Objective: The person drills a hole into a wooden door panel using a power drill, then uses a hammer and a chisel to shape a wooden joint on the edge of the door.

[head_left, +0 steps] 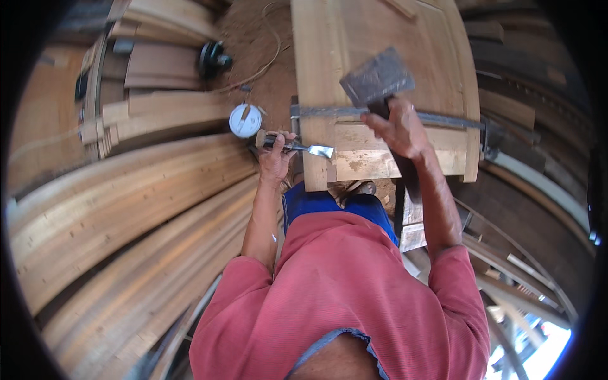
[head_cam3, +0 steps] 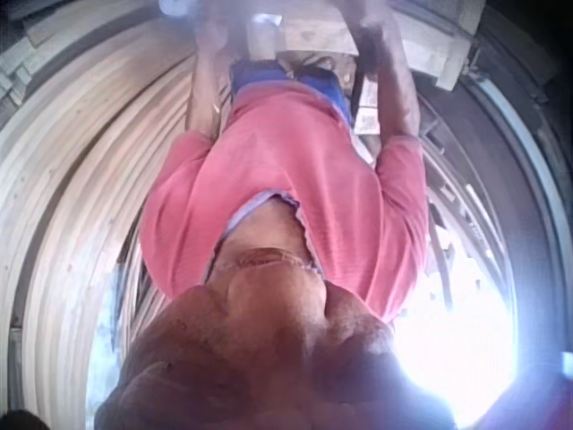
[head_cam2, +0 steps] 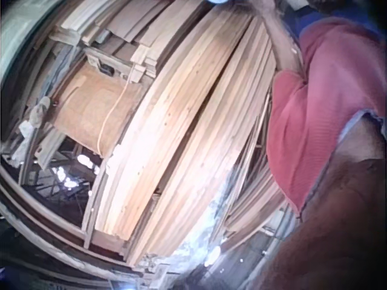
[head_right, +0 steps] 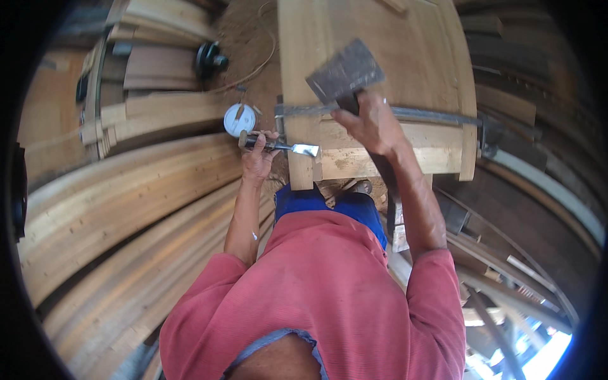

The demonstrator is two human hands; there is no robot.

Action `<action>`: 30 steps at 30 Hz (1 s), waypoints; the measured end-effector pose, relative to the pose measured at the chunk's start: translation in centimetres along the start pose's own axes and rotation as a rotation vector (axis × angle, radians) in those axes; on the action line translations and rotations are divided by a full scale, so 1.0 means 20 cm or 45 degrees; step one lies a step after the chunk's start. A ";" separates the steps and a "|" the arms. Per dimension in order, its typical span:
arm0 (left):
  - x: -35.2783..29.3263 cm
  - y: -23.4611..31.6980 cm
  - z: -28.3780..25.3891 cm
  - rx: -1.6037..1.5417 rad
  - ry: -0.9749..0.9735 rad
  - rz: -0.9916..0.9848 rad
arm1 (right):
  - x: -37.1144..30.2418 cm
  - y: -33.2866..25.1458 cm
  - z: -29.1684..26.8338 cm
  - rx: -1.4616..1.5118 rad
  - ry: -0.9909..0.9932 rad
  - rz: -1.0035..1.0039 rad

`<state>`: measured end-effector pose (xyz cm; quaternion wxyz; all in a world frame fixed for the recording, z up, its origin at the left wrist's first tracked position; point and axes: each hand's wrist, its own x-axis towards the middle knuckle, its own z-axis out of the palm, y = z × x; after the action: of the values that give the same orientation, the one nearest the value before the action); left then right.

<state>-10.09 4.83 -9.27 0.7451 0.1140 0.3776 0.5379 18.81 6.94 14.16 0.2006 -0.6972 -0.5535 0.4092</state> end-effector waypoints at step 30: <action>-0.17 -0.22 -0.11 0.266 0.333 0.354 | 0.43 -1.04 1.00 -1.252 -1.014 -1.010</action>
<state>-8.82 -0.55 -11.80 0.5926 0.1709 0.5053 0.6036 -9.22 18.04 14.79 -0.2174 -0.2536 -0.9133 0.2330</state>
